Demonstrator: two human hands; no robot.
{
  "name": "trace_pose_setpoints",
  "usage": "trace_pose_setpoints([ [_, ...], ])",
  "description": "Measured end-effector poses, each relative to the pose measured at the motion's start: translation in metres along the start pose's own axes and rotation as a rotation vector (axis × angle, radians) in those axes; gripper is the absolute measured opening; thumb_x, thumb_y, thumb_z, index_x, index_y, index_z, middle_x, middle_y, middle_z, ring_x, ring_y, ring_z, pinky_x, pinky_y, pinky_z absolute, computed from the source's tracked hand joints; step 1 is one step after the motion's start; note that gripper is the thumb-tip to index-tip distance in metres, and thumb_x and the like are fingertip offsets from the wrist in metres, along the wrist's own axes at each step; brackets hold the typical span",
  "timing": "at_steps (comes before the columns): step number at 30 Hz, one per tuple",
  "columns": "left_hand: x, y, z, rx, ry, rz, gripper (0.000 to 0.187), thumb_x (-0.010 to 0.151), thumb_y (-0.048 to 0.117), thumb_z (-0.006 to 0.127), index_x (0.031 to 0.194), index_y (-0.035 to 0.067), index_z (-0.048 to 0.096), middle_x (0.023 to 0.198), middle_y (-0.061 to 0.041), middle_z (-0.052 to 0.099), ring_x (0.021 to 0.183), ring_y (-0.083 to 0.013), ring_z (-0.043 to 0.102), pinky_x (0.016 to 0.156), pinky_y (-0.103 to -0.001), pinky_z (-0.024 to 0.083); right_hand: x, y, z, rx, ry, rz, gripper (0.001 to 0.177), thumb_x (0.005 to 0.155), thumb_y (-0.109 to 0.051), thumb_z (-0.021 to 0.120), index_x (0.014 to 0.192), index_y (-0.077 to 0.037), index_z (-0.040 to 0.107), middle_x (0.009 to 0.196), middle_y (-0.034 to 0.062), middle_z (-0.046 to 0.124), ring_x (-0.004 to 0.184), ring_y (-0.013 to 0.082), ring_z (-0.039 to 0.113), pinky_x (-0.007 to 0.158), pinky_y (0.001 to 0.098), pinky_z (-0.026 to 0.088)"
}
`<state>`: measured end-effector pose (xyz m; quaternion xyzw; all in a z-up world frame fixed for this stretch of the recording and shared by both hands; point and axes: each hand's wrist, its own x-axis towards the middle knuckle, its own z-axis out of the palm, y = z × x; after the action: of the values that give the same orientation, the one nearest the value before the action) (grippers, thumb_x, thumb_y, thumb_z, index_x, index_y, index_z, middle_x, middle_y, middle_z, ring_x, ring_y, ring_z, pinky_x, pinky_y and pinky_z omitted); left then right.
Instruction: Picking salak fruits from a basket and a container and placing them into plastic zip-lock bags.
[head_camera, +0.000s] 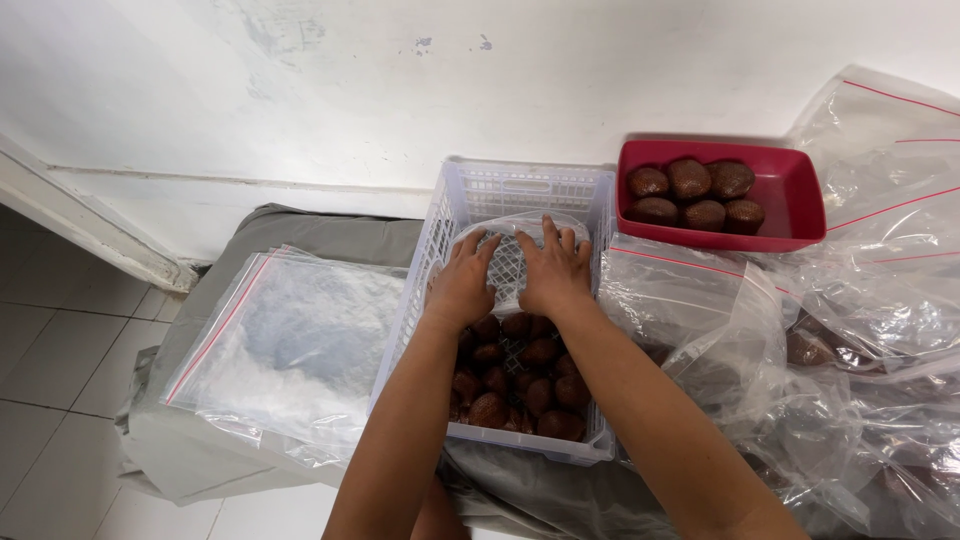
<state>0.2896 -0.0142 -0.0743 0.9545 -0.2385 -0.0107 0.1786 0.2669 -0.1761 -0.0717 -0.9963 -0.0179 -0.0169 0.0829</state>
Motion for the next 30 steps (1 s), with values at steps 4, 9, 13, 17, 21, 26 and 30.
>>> trace_pose_setpoints([
  [4, 0.004, -0.004, 0.004, -0.018, 0.035, 0.036, 0.07, 0.086, 0.002, 0.066, 0.153, 0.007, 0.045, 0.152, -0.018, 0.041, 0.144, -0.0401, 0.039, 0.103, -0.052, 0.055, 0.005, 0.001, 0.006, 0.002, 0.057, -0.019, 0.077, 0.073, -0.017, 0.071, 0.148, -0.018, 0.052, 0.159, 0.0197, 0.036, 0.134, 0.037, 0.04, 0.096, 0.0506, 0.034],
  [9, -0.004, 0.003, -0.006, -0.07, 0.167, 0.101, 0.056, 0.086, -0.005, 0.052, 0.142, 0.002, 0.056, 0.144, -0.019, 0.05, 0.137, -0.0409, 0.048, 0.104, -0.048, 0.054, 0.011, -0.001, 0.017, 0.159, 0.361, -0.234, 0.034, 0.081, -0.007, 0.061, 0.112, -0.01, 0.073, 0.128, 0.0158, 0.066, 0.117, 0.0338, 0.059, 0.09, 0.0466, 0.046],
  [13, -0.008, 0.012, -0.017, -0.089, 0.257, 0.125, 0.049, 0.088, -0.004, 0.051, 0.135, 0.003, 0.061, 0.139, -0.017, 0.055, 0.133, -0.038, 0.052, 0.103, -0.046, 0.054, 0.009, -0.011, -0.004, 0.263, 0.423, -0.258, 0.023, 0.081, -0.006, 0.062, 0.101, -0.01, 0.074, 0.117, 0.0129, 0.071, 0.106, 0.031, 0.065, 0.082, 0.0415, 0.053],
  [17, -0.008, 0.028, -0.04, -0.183, 0.415, 0.118, 0.042, 0.089, -0.001, 0.053, 0.129, 0.008, 0.065, 0.129, -0.011, 0.061, 0.125, -0.0344, 0.058, 0.102, -0.045, 0.053, -0.005, -0.021, -0.052, 0.604, 0.442, -0.234, 0.024, 0.087, 0.0, 0.059, 0.105, -0.003, 0.075, 0.111, 0.02, 0.071, 0.096, 0.0376, 0.07, 0.074, 0.0422, 0.059],
  [21, -0.016, 0.072, -0.07, -0.433, 0.514, 0.133, 0.041, 0.096, -0.003, 0.049, 0.135, 0.0, 0.06, 0.127, -0.019, 0.061, 0.119, -0.0397, 0.061, 0.098, -0.052, 0.054, -0.033, -0.021, -0.106, 0.724, 0.504, -0.208, 0.023, 0.092, 0.0, 0.058, 0.108, -0.003, 0.073, 0.107, 0.0176, 0.071, 0.094, 0.0361, 0.074, 0.073, 0.0419, 0.063],
  [26, 0.0, 0.135, -0.07, -0.537, 0.563, 0.19, 0.04, 0.094, -0.002, 0.055, 0.133, -0.001, 0.061, 0.122, -0.02, 0.064, 0.115, -0.039, 0.064, 0.097, -0.053, 0.054, -0.039, 0.042, -0.14, 0.566, 0.607, -0.141, 0.02, 0.09, -0.009, 0.062, 0.106, -0.012, 0.073, 0.102, 0.0104, 0.073, 0.091, 0.0332, 0.073, 0.075, 0.0437, 0.061],
  [30, 0.015, 0.19, -0.06, -0.402, 0.409, 0.231, 0.046, 0.091, 0.011, 0.06, 0.136, 0.005, 0.062, 0.127, -0.017, 0.064, 0.124, -0.0409, 0.059, 0.101, -0.057, 0.05, -0.04, 0.103, -0.152, 0.465, 0.414, 0.113, 0.031, 0.088, -0.017, 0.064, 0.117, -0.012, 0.073, 0.11, 0.0128, 0.074, 0.102, 0.0362, 0.072, 0.081, 0.0484, 0.059],
])
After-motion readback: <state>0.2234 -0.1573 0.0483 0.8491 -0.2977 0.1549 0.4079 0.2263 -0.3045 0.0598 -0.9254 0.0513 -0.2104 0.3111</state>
